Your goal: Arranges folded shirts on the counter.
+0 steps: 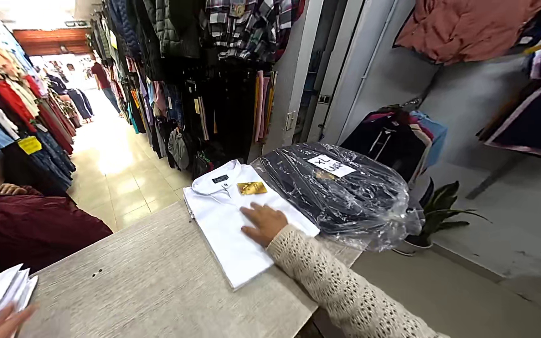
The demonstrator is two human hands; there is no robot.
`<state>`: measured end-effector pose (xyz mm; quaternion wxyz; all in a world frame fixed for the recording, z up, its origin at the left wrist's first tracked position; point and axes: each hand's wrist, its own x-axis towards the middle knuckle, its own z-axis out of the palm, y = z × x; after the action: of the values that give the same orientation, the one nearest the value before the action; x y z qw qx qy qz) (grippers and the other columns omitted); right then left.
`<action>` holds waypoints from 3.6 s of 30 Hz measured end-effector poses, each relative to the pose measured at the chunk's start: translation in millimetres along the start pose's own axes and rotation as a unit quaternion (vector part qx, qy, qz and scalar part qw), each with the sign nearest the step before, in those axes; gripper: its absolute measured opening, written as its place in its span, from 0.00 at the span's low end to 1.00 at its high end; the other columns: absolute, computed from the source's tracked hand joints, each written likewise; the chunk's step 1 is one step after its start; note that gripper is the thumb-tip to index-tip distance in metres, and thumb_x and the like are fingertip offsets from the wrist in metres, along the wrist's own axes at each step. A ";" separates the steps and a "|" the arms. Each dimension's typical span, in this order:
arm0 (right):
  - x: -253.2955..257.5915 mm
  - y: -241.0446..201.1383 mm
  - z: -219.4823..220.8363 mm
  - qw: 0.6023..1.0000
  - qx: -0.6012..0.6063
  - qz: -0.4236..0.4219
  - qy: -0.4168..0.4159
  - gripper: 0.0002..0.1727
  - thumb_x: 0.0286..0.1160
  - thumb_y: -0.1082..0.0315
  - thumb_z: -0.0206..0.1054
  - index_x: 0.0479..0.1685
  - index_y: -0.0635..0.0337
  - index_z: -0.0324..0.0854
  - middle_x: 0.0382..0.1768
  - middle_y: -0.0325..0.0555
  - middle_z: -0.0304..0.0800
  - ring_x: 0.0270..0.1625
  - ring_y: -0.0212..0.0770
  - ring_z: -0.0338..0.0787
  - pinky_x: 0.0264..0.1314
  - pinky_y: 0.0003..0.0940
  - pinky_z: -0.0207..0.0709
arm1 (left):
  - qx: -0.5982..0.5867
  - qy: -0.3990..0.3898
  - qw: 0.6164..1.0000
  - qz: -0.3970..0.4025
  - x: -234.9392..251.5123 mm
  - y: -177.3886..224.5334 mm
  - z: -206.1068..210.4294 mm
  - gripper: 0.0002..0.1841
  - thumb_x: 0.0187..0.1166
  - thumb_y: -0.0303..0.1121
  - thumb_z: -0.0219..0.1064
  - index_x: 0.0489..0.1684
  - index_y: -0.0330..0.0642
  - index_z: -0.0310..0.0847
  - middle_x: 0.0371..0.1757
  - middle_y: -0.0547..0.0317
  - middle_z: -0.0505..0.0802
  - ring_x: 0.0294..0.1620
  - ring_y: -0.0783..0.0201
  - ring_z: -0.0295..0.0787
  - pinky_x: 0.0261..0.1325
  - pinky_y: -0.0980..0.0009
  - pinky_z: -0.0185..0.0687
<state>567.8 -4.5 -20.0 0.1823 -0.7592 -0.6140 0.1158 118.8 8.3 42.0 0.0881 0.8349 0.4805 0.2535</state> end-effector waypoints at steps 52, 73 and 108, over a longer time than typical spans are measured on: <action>36.4 64.9 -1.3 0.890 0.308 -0.334 0.041 0.27 0.66 0.68 0.74 0.68 0.69 0.82 0.62 0.54 0.92 0.67 0.37 0.90 0.72 0.33 0.81 | -0.552 -0.293 0.712 0.321 188.4 21.4 152.7 0.10 0.85 0.39 0.64 0.48 0.49 0.90 0.60 0.63 0.95 0.73 0.60 0.86 0.79 0.58 0.78; 49.1 81.4 13.4 0.958 0.256 -0.081 0.099 0.33 0.70 0.57 0.71 0.76 0.62 0.76 0.70 0.53 0.84 0.66 0.43 0.88 0.67 0.44 0.84 | -0.295 -0.038 0.945 -0.137 184.9 22.7 184.3 0.31 0.72 0.36 0.70 0.75 0.32 0.72 0.64 0.44 0.89 0.58 0.57 0.91 0.60 0.58 0.88; 65.4 57.9 6.2 0.883 0.469 0.004 0.021 0.35 0.55 0.66 0.81 0.68 0.65 0.79 0.70 0.52 0.81 0.60 0.32 0.90 0.61 0.27 0.86 | -0.498 -0.072 0.830 0.239 186.5 36.3 173.6 0.15 0.80 0.38 0.68 0.62 0.62 0.89 0.57 0.81 0.94 0.58 0.84 0.88 0.63 0.81 0.84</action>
<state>631.2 49.7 -46.7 0.5297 -0.5897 -0.4808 0.3748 311.0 164.0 -29.2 0.4630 0.7826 0.0665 0.4108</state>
